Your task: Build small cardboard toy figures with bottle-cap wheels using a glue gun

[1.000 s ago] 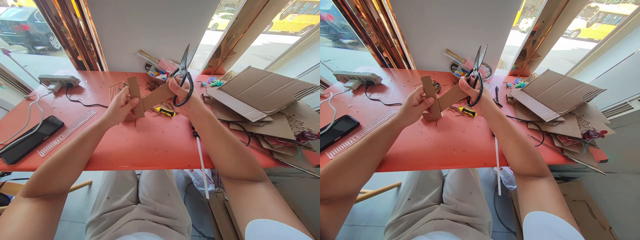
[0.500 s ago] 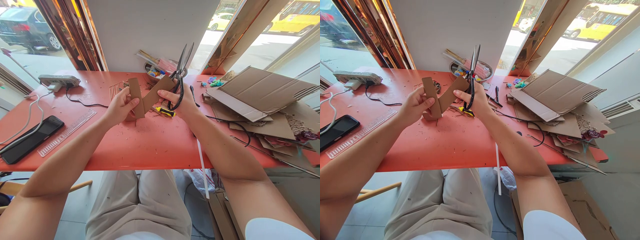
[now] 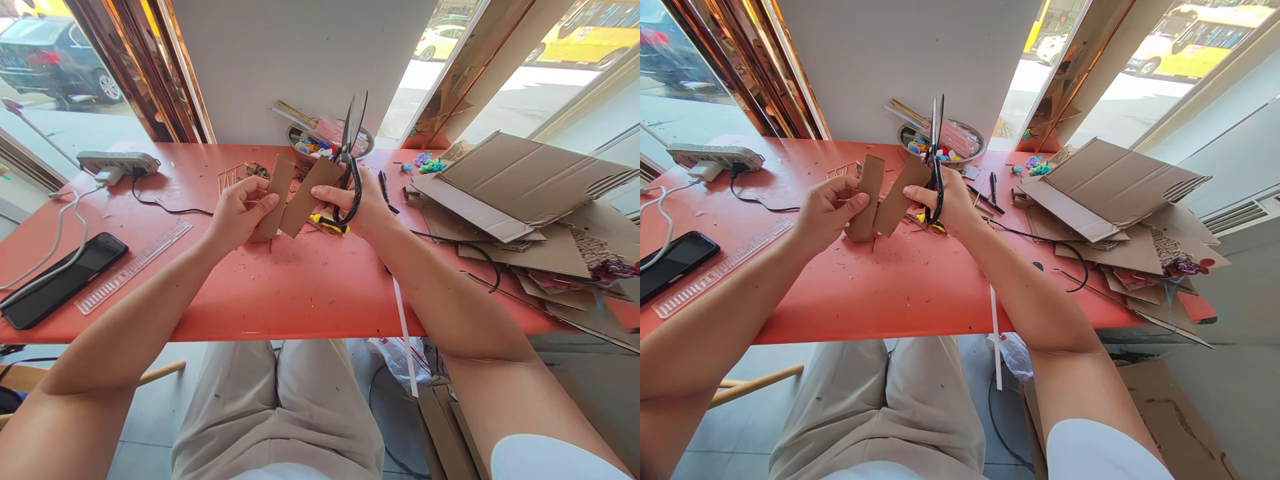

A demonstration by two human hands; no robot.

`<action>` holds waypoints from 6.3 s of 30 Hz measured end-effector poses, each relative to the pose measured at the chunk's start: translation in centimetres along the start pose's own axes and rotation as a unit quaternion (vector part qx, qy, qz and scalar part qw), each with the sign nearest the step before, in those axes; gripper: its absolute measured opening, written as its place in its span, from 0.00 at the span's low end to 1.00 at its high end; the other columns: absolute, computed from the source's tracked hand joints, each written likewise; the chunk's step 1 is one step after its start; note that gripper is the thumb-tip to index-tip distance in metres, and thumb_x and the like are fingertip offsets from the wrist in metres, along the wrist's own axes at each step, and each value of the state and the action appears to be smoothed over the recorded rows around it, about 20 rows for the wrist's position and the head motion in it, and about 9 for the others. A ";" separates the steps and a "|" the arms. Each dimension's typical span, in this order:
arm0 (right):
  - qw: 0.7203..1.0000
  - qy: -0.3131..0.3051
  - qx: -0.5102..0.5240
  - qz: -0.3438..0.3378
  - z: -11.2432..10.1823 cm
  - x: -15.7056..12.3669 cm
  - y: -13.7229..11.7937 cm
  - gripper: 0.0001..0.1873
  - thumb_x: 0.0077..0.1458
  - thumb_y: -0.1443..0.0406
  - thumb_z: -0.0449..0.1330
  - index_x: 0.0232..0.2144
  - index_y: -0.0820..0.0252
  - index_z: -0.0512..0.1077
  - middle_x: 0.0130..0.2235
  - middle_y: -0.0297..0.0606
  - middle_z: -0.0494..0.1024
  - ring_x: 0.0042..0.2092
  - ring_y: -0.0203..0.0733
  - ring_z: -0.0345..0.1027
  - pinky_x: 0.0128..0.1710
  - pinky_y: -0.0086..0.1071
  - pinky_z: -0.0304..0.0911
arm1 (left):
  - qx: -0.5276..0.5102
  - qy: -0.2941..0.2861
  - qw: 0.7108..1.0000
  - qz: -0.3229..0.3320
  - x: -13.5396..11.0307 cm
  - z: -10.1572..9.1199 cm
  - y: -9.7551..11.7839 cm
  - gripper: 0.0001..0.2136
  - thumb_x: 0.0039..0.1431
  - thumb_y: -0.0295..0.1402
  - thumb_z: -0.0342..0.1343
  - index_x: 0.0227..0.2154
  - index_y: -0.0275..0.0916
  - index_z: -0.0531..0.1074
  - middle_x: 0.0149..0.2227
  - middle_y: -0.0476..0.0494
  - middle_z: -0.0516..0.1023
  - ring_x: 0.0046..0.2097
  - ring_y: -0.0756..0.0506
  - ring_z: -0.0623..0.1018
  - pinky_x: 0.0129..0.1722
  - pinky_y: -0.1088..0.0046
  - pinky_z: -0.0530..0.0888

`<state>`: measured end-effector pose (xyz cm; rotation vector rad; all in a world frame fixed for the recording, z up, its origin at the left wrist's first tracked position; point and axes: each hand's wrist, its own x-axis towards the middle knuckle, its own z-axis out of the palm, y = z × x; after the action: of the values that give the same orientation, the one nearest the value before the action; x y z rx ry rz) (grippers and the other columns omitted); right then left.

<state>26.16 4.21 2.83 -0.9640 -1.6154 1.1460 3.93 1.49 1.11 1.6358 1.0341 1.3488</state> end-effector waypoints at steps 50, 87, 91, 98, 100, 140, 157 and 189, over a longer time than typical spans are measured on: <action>0.937 -0.270 -0.198 0.096 2.3 -2.4 -3.3 0.29 0.69 0.41 0.55 0.28 0.56 0.67 0.21 0.30 0.71 0.23 0.35 0.65 0.26 0.29 0.60 | -0.116 0.030 0.983 -0.142 0.3 -0.6 1.7 0.14 0.47 0.32 0.78 0.23 0.36 0.76 0.23 0.50 0.78 0.23 0.51 0.78 0.25 0.76 0.77; 0.933 -0.156 -0.301 0.121 3.6 -2.8 -3.5 0.30 0.64 0.42 0.60 0.21 0.55 0.62 0.16 0.29 0.63 0.21 0.37 0.63 0.25 0.31 0.56 | -0.084 -0.018 0.986 -0.141 0.6 -1.2 2.0 0.14 0.53 0.36 0.76 0.27 0.36 0.77 0.26 0.47 0.81 0.24 0.50 0.79 0.25 0.77 0.76; 0.891 -0.173 -0.387 0.163 3.7 -1.8 -2.6 0.28 0.67 0.53 0.63 0.18 0.56 0.62 0.17 0.31 0.63 0.22 0.38 0.63 0.27 0.32 0.57 | -0.103 -0.027 0.982 -0.159 0.7 -1.2 1.5 0.21 0.64 0.54 0.66 0.43 0.39 0.79 0.34 0.44 0.84 0.29 0.46 0.85 0.24 0.76 0.77; 0.881 -0.208 -0.414 0.099 3.8 -2.4 -3.3 0.20 0.64 0.66 0.64 0.20 0.57 0.66 0.19 0.28 0.63 0.25 0.35 0.60 0.29 0.31 0.52 | -0.136 -0.083 0.957 -0.243 0.5 -0.7 1.2 0.27 0.68 0.59 0.59 0.45 0.35 0.80 0.38 0.34 0.87 0.30 0.42 0.86 0.18 0.77 0.72; 0.878 -0.202 -0.421 0.102 3.9 -2.6 -3.6 0.21 0.64 0.67 0.63 0.19 0.57 0.64 0.19 0.29 0.63 0.26 0.36 0.61 0.30 0.31 0.52 | -0.147 -0.080 0.956 -0.242 0.3 -0.5 1.4 0.24 0.68 0.55 0.61 0.43 0.34 0.81 0.38 0.33 0.88 0.30 0.43 0.86 0.17 0.78 0.70; 0.825 -0.205 -0.522 0.066 3.5 -2.4 -4.7 0.19 0.68 0.60 0.62 0.23 0.56 0.73 0.19 0.35 0.64 0.26 0.44 0.63 0.30 0.35 0.49 | -0.164 -0.069 0.957 -0.229 0.0 -0.3 2.1 0.20 0.65 0.51 0.65 0.36 0.36 0.80 0.37 0.37 0.88 0.17 0.53 0.70 0.15 0.75 0.65; 0.999 -0.011 -0.035 -0.024 1.8 -1.3 -1.9 0.29 0.42 0.44 0.79 0.26 0.56 0.70 0.21 0.28 0.71 0.21 0.35 0.69 0.19 0.28 0.61 | -0.137 -0.153 0.962 -0.178 -0.9 0.6 1.7 0.29 0.55 0.62 0.68 0.34 0.36 0.79 0.36 0.39 0.85 0.17 0.56 0.66 0.15 0.77 0.60; 0.923 -0.001 -0.384 -0.014 4.5 -3.3 -2.4 0.12 0.59 0.61 0.67 0.26 0.59 0.75 0.25 0.32 0.72 0.30 0.37 0.61 0.30 0.30 0.50 | -0.250 -0.125 0.925 -0.258 -1.3 2.9 1.6 0.34 0.63 0.71 0.49 0.27 0.41 0.69 0.19 0.52 0.65 0.20 0.49 0.73 0.16 0.76 0.61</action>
<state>22.60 -0.69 3.67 -1.4110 -2.1199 0.4599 6.80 -0.44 1.65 1.0228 0.8027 0.9161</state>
